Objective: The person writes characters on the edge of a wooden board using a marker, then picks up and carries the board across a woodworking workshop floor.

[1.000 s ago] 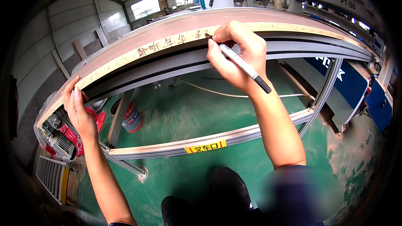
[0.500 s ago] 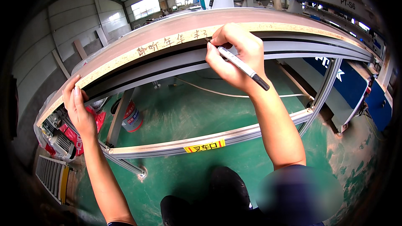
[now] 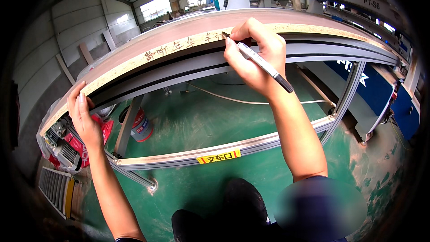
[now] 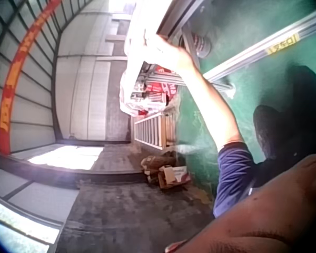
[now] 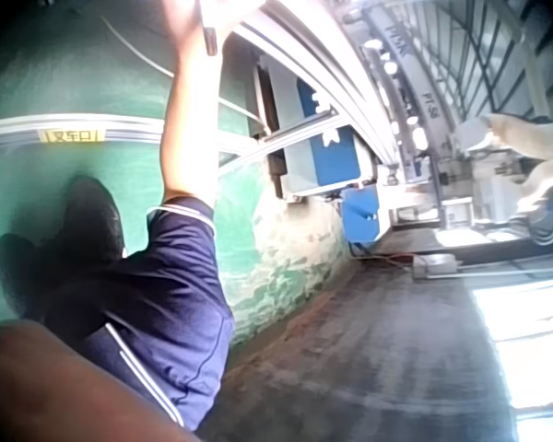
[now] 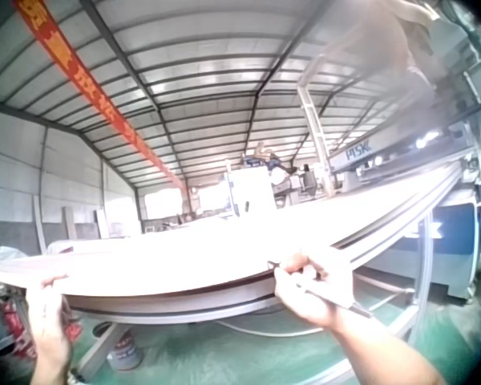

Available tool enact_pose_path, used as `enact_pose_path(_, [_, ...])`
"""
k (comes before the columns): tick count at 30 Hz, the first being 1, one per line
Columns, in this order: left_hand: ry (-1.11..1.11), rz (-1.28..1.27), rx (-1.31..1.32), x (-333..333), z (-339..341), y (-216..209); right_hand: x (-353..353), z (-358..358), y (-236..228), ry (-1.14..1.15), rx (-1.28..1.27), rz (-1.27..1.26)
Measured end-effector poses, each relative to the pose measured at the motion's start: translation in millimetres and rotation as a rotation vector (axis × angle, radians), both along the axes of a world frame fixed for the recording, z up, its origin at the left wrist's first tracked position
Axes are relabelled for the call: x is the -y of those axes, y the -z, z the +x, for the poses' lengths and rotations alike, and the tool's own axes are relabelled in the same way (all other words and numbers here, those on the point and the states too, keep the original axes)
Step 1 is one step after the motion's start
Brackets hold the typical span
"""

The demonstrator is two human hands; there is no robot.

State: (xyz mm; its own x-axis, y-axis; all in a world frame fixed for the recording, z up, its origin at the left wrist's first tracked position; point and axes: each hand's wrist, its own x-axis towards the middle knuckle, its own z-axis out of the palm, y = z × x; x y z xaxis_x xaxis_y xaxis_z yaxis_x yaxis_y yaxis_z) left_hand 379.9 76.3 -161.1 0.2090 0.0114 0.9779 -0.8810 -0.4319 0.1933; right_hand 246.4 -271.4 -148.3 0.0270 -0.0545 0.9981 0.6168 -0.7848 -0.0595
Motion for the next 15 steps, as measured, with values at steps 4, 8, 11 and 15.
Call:
enact_pose_path(4, [0.008,0.002,-0.003,-0.5,0.0,0.1,-2.5,1.4,-2.3,0.031,-0.009,-0.011])
enact_pose_path(8, [0.009,0.004,0.010,-0.2,0.5,-0.2,1.2,1.8,-0.8,0.025,-0.017,-0.053])
enact_pose_path(11, [0.012,0.006,-0.005,-1.1,-1.6,-1.0,1.9,0.3,-0.6,0.035,-0.027,-0.073])
enact_pose_path(15, [0.026,-0.011,-0.017,0.7,-1.8,-1.3,2.8,-0.3,0.3,0.001,-0.016,-0.028])
